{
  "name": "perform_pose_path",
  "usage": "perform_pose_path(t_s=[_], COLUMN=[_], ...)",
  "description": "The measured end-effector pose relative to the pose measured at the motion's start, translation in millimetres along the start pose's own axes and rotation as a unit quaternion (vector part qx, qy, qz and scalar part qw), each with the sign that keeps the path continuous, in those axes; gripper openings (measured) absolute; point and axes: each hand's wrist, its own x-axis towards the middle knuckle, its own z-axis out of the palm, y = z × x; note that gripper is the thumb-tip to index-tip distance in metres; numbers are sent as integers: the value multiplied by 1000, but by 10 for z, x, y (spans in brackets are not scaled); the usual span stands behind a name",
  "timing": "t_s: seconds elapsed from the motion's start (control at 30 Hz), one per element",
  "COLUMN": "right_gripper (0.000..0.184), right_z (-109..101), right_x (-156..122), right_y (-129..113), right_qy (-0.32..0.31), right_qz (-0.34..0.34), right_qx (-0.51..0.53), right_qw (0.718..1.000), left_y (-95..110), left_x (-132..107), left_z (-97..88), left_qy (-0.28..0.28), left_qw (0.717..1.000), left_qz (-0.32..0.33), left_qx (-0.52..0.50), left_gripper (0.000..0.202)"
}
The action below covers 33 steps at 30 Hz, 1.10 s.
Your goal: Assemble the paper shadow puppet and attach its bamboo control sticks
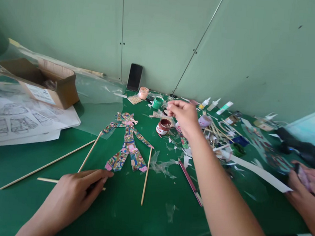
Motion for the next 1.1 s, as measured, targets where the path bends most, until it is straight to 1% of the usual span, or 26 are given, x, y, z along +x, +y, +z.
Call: perform_pose_path(t_s=[0.07, 0.13, 0.17, 0.23, 0.27, 0.33, 0.37, 0.43, 0.53, 0.63, 0.73, 0.8, 0.9, 0.97, 1.03, 1.1], right_gripper=[15, 17, 19, 23, 22, 20, 21, 24, 29, 32, 32, 28, 19, 18, 18, 18], right_z=[37, 106, 147, 230, 265, 313, 325, 328, 305, 276, 259, 257, 259, 263, 268, 272], right_x=[-456, -930, -1149, -1521, -1667, -1883, -1957, -2058, -2132, -2164, -2186, -2208, -2255, -2291, -2326, -2353], right_y=[-151, -266, -309, -375, -401, -445, -464, -499, -533, -533, -506, -485, -477, -501, -547, -600], right_qy=[-39, -84, -102, -134, -149, -182, -200, -234, -261, -264, -254, -234, -209, -206, -214, -223], right_qz=[3, 23, 35, 55, 65, 93, 106, 130, 155, 162, 161, 159, 151, 147, 148, 151], right_qx=[54, 113, 146, 215, 240, 275, 288, 309, 320, 311, 303, 299, 283, 262, 236, 219], right_qw=[998, 990, 983, 966, 957, 940, 930, 913, 898, 899, 904, 911, 924, 931, 936, 938], left_y=[17, 74, 123, 255, 332, 480, 542, 628, 681, 705, 732, 745, 744, 732, 718, 709], left_x=[-3, -11, -14, -7, 6, 49, 74, 121, 158, 169, 177, 173, 141, 112, 92, 84], left_z=[-29, -97, -143, -241, -285, -353, -375, -403, -427, -440, -426, -394, -326, -287, -270, -277], left_qy=[52, 89, 96, 118, 136, 150, 138, 122, 83, 35, 22, 49, 126, 167, 185, 185], left_qw=[998, 993, 991, 984, 980, 972, 969, 957, 930, 906, 891, 891, 888, 886, 887, 891], left_qz=[38, 69, 79, 74, 65, 40, 31, 20, 24, 1, -30, -29, -13, 1, 13, 24], left_qx=[0, -26, -51, -107, -133, -176, -201, -262, -358, -423, -452, -450, -442, -434, -423, -415], left_gripper=[22, 22, 27, 43, 42, 20, 10, 6, 11, 20, 25, 22, 12, 8, 5, 4])
